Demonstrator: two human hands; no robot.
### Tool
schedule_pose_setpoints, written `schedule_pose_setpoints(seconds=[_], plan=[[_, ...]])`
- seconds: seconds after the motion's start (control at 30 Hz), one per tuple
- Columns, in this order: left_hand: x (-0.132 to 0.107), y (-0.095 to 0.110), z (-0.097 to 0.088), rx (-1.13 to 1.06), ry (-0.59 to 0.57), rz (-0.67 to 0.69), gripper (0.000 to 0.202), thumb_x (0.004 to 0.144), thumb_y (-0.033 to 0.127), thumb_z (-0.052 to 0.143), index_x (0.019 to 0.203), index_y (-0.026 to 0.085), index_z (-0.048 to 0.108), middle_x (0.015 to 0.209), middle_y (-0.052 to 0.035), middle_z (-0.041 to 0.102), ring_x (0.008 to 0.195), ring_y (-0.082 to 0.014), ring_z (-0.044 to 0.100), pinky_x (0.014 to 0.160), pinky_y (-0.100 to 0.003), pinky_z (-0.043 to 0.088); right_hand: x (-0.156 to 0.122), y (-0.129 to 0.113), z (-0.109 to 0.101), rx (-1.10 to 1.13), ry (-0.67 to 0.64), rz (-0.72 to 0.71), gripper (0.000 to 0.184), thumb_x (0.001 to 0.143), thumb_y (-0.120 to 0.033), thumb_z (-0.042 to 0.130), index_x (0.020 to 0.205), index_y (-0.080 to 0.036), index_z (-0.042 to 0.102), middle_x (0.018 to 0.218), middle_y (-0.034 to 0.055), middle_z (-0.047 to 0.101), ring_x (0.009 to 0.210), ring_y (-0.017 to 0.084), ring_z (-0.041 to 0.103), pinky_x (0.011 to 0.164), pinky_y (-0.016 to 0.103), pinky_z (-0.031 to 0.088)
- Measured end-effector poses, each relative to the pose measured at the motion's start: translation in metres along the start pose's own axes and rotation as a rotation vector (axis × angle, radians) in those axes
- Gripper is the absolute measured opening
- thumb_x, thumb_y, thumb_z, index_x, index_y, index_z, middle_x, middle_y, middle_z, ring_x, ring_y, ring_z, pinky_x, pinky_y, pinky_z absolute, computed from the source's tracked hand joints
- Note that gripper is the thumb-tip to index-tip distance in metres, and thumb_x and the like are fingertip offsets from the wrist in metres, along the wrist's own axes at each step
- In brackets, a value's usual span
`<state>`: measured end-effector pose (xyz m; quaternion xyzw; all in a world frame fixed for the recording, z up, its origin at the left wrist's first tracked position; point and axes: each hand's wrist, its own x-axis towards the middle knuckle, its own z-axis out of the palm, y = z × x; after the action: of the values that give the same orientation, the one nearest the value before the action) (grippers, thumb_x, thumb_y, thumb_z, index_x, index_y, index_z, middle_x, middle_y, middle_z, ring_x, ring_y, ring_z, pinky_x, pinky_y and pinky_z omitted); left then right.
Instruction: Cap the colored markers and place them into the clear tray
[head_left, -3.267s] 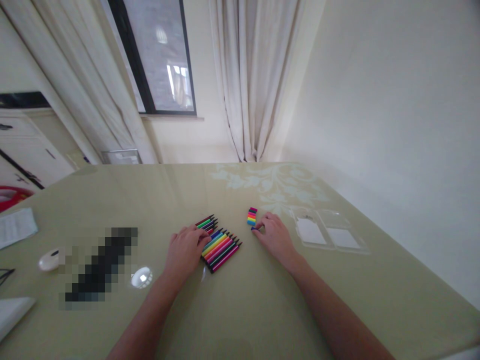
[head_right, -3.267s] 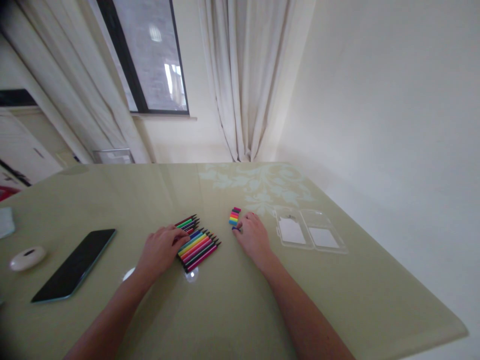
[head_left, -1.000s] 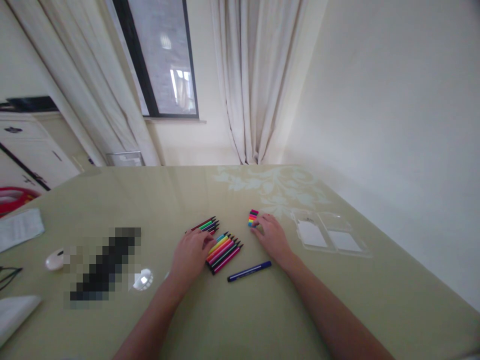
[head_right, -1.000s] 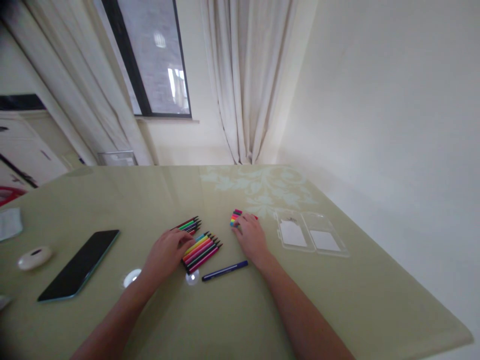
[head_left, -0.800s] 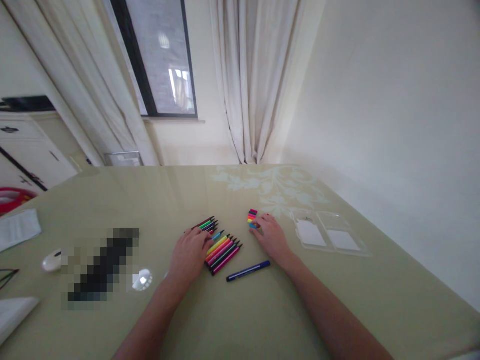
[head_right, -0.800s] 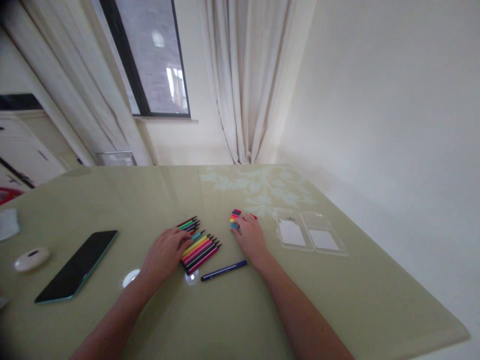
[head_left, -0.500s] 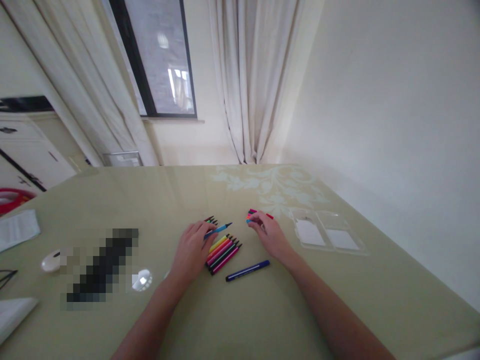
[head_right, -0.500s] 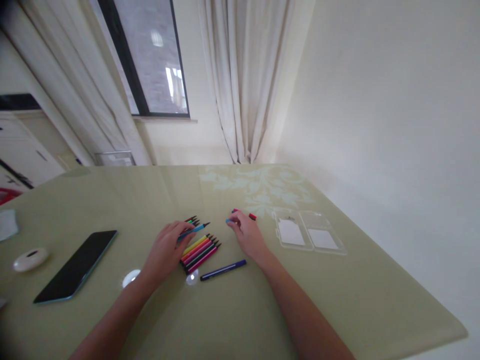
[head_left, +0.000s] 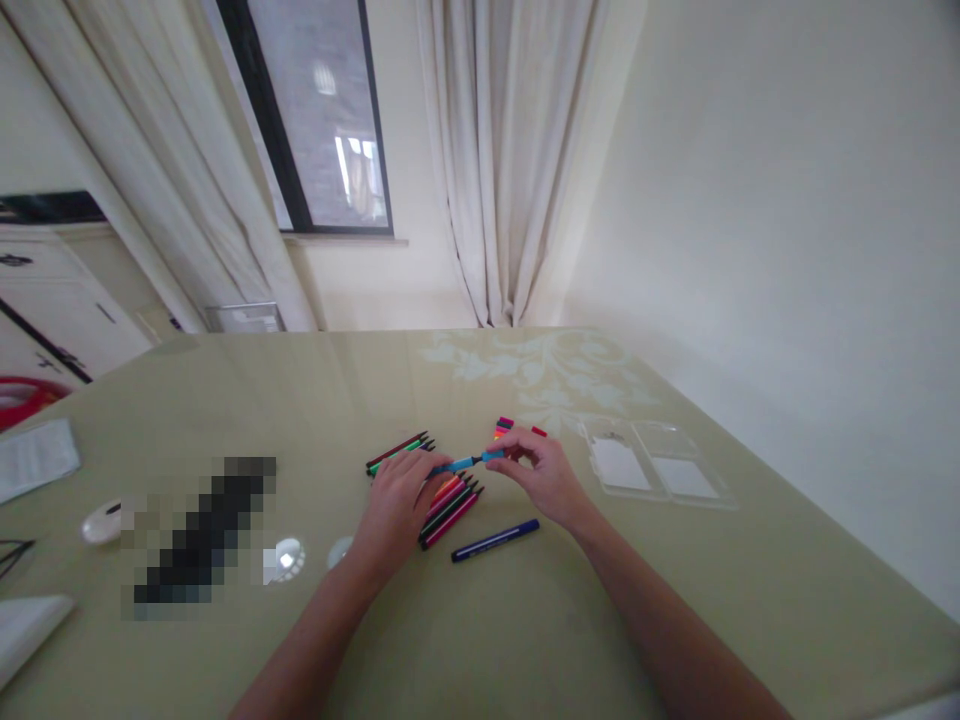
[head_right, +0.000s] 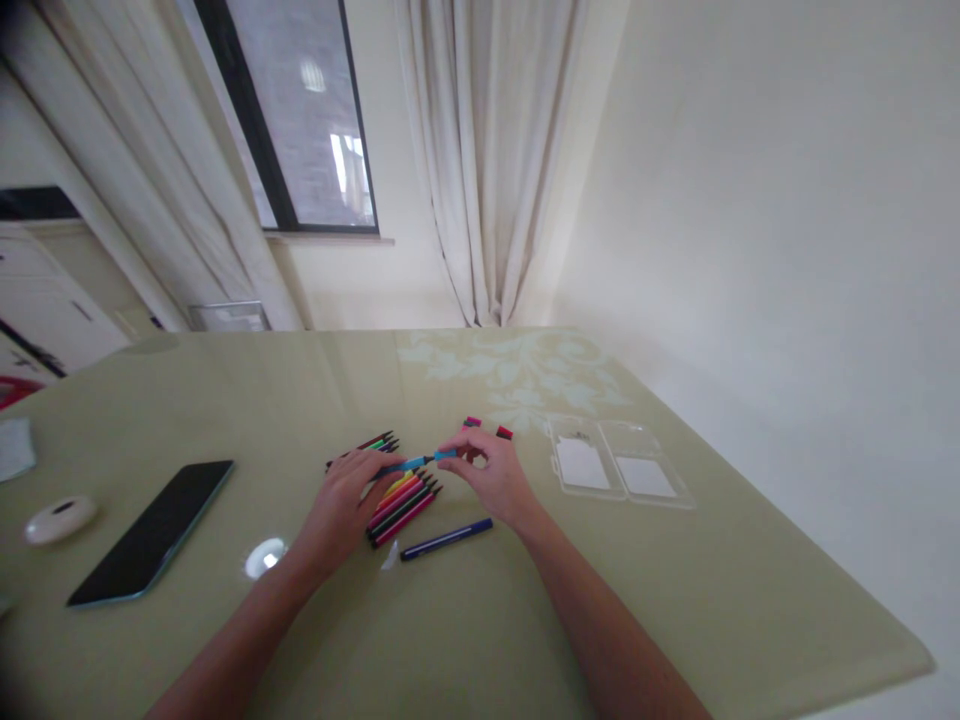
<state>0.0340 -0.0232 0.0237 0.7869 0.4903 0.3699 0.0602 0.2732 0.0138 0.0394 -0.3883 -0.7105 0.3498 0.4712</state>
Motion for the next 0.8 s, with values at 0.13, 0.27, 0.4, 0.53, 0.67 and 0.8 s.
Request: schedule_pose_setpoints(seconds=[0.13,0.27,0.4,0.53,0.67,0.8], plan=[[-0.003,0.003,0.002,-0.034,-0.001,0.008,0.023,0.105,0.034,0.050,0.110,0.025,0.071,0.103,-0.0038,0.075,0.098,-0.0231,0.068,0.089,-0.037,0.049,-0.002,-0.001,0.000,-0.036,-0.018,-0.043,0.025,0.085,-0.046,0.081,0.093,-0.022,0.081,0.081,0.0025,0.074,0.071,0.016,0.062,0.069,0.029,0.051],[-0.004,0.006,0.004,-0.103,-0.004,-0.017,0.026,0.105,0.035,0.051,0.112,0.024,0.073,0.104,-0.0042,0.075,0.098,-0.0215,0.069,0.087,-0.033,0.052,-0.003,-0.001,-0.001,-0.044,-0.028,-0.037,0.023,0.085,-0.045,0.081,0.092,-0.023,0.082,0.081,0.0022,0.076,0.074,0.016,0.065,0.072,0.030,0.052],[-0.003,0.008,0.003,-0.169,-0.021,-0.036,0.026,0.106,0.035,0.051,0.111,0.023,0.074,0.102,-0.0034,0.075,0.093,-0.0189,0.070,0.085,-0.031,0.053,-0.004,0.001,0.001,-0.036,-0.026,-0.036,0.021,0.084,-0.044,0.082,0.089,-0.023,0.082,0.081,0.0024,0.077,0.075,0.017,0.067,0.074,0.030,0.053],[-0.003,0.011,0.003,-0.182,-0.009,-0.033,0.026,0.106,0.035,0.052,0.110,0.023,0.073,0.101,-0.0031,0.076,0.091,-0.0185,0.070,0.082,-0.031,0.053,-0.003,0.003,0.002,0.006,-0.048,0.013,0.023,0.082,-0.044,0.083,0.088,-0.022,0.082,0.080,0.0030,0.077,0.074,0.018,0.068,0.072,0.030,0.053],[-0.006,0.024,0.008,-0.102,-0.029,-0.001,0.021,0.103,0.036,0.056,0.109,0.023,0.072,0.100,-0.0038,0.076,0.091,-0.0203,0.069,0.083,-0.033,0.052,0.002,0.008,-0.007,0.047,-0.024,0.084,0.029,0.088,-0.049,0.075,0.093,-0.020,0.080,0.084,0.0045,0.077,0.077,0.019,0.070,0.072,0.030,0.054],[-0.011,0.043,0.015,-0.016,-0.174,0.151,0.010,0.097,0.030,0.062,0.098,0.023,0.070,0.094,-0.0038,0.073,0.091,-0.0227,0.065,0.088,-0.039,0.049,0.005,0.021,-0.019,-0.194,0.158,0.116,0.028,0.099,-0.042,0.060,0.098,-0.020,0.077,0.091,0.0061,0.077,0.083,0.021,0.070,0.078,0.032,0.053]])
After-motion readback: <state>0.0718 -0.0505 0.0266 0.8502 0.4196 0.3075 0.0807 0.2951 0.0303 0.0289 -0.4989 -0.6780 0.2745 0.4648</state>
